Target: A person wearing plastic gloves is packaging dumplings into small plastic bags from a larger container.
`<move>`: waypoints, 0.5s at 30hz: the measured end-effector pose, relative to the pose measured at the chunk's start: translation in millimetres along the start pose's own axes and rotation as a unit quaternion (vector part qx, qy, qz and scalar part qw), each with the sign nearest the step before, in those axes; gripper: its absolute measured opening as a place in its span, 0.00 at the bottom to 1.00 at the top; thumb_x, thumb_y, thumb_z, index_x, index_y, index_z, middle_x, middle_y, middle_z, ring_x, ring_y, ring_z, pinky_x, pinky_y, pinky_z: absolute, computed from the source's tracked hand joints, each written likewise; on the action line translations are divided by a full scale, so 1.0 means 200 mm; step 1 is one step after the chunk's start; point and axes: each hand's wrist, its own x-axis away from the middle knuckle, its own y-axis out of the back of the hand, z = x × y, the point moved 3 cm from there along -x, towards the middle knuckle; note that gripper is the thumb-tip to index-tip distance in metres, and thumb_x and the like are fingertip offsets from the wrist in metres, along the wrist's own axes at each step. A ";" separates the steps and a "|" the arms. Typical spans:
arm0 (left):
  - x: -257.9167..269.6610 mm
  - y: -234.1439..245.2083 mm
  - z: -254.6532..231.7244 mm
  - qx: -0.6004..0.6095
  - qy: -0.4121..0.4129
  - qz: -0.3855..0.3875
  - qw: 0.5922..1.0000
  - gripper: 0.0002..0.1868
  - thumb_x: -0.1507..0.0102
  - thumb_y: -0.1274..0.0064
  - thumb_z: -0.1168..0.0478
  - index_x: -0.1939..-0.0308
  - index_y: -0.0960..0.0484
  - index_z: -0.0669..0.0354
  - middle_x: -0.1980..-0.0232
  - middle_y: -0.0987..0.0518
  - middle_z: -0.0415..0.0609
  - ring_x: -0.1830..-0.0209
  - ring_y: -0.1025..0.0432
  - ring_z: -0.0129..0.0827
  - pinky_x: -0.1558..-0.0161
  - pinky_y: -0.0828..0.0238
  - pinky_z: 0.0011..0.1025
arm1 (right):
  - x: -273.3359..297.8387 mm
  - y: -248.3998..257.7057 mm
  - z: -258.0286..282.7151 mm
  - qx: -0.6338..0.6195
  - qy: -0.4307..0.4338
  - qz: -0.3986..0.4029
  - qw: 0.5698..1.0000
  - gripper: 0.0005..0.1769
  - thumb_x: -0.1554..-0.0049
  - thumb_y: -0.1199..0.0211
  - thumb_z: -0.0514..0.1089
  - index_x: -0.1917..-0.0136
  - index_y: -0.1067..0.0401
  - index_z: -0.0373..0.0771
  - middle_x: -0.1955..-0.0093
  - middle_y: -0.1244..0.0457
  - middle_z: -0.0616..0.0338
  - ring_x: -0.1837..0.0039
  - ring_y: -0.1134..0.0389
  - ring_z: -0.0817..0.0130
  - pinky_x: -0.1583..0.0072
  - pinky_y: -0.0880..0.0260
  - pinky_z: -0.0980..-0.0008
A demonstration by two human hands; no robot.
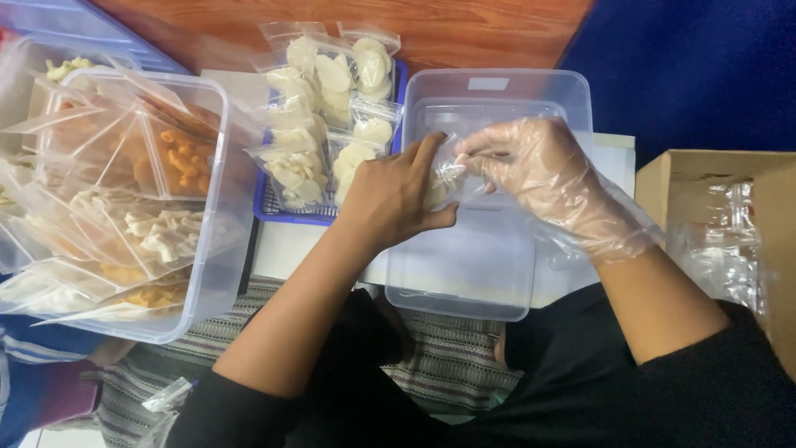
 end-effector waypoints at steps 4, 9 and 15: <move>0.01 0.03 -0.07 0.025 -0.017 -0.027 0.999 0.47 0.44 0.46 0.30 0.32 0.39 0.54 0.51 0.18 0.51 0.58 0.18 0.46 0.60 0.21 0.47 | 0.00 0.00 -0.02 0.009 0.013 -0.064 0.998 0.09 0.44 0.27 0.39 0.49 0.19 0.41 0.54 0.27 0.52 0.53 0.25 0.65 0.55 0.23 0.70; 0.06 0.05 -0.07 0.049 -0.007 -0.047 0.998 0.44 0.41 0.49 0.31 0.32 0.39 0.57 0.53 0.17 0.52 0.61 0.18 0.46 0.62 0.21 0.46 | 0.04 -0.02 0.06 0.013 0.061 -0.063 0.996 0.06 0.42 0.30 0.34 0.50 0.19 0.39 0.53 0.28 0.48 0.49 0.25 0.56 0.48 0.24 0.63; 0.07 0.01 -0.04 0.078 -0.015 -0.045 0.996 0.45 0.43 0.51 0.29 0.33 0.39 0.55 0.54 0.16 0.52 0.63 0.18 0.48 0.64 0.22 0.48 | 0.03 -0.05 0.03 0.024 0.081 -0.023 0.996 0.09 0.45 0.30 0.32 0.50 0.18 0.41 0.51 0.28 0.45 0.44 0.27 0.51 0.41 0.27 0.56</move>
